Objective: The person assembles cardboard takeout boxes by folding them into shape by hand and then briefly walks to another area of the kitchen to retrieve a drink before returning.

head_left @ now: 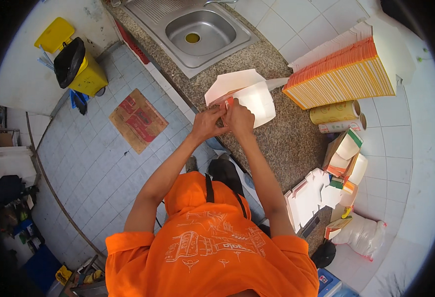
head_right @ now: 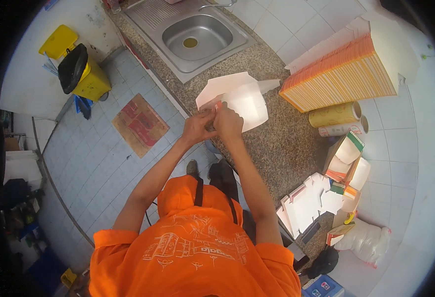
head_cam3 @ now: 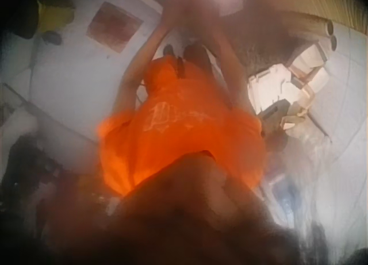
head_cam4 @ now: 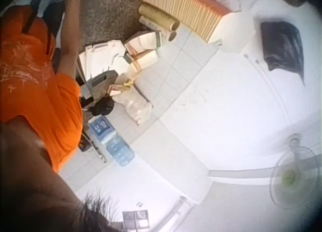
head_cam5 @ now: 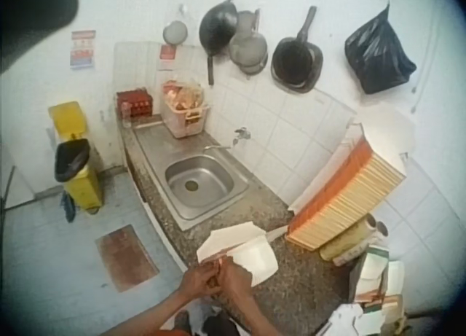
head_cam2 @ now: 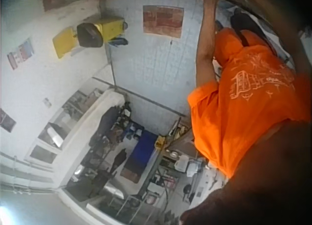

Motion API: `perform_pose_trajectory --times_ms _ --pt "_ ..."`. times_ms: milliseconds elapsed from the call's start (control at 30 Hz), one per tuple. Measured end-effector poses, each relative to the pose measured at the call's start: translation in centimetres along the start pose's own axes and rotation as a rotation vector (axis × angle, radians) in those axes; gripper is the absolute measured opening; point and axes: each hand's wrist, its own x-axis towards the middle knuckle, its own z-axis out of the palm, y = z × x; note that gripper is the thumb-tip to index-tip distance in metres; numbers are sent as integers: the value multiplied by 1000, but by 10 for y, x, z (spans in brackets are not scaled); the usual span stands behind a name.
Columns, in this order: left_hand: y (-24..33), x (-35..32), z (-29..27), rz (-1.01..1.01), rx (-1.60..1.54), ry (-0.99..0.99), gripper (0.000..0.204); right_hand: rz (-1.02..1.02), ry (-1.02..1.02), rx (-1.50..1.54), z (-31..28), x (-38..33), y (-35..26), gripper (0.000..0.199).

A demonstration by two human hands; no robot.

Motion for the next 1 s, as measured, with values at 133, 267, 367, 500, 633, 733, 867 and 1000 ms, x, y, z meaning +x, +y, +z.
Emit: perform_pose_trajectory --times_ms 133,267,367,500,633,733,867,1000 --pt "4 2 6 -301 103 -90 61 -41 -41 -22 3 -3 -3 36" --pt "11 0 15 -312 19 -36 67 -106 -42 -31 1 -6 2 29" --pt "3 -2 25 -322 -104 8 69 -60 -50 21 19 -6 4 29" --pt "0 -7 28 -261 -171 41 79 -101 -88 28 33 0 10 36" --pt "12 -12 35 -132 -161 143 86 3 313 113 15 9 38 38" --pt "28 -11 44 -158 -245 113 94 196 348 -10 -7 47 96 42" --pt "30 -12 49 -127 -330 183 98 262 -23 266 9 88 149 51" --pt "34 -3 45 -86 -280 118 86 230 9 202 25 84 175 42"
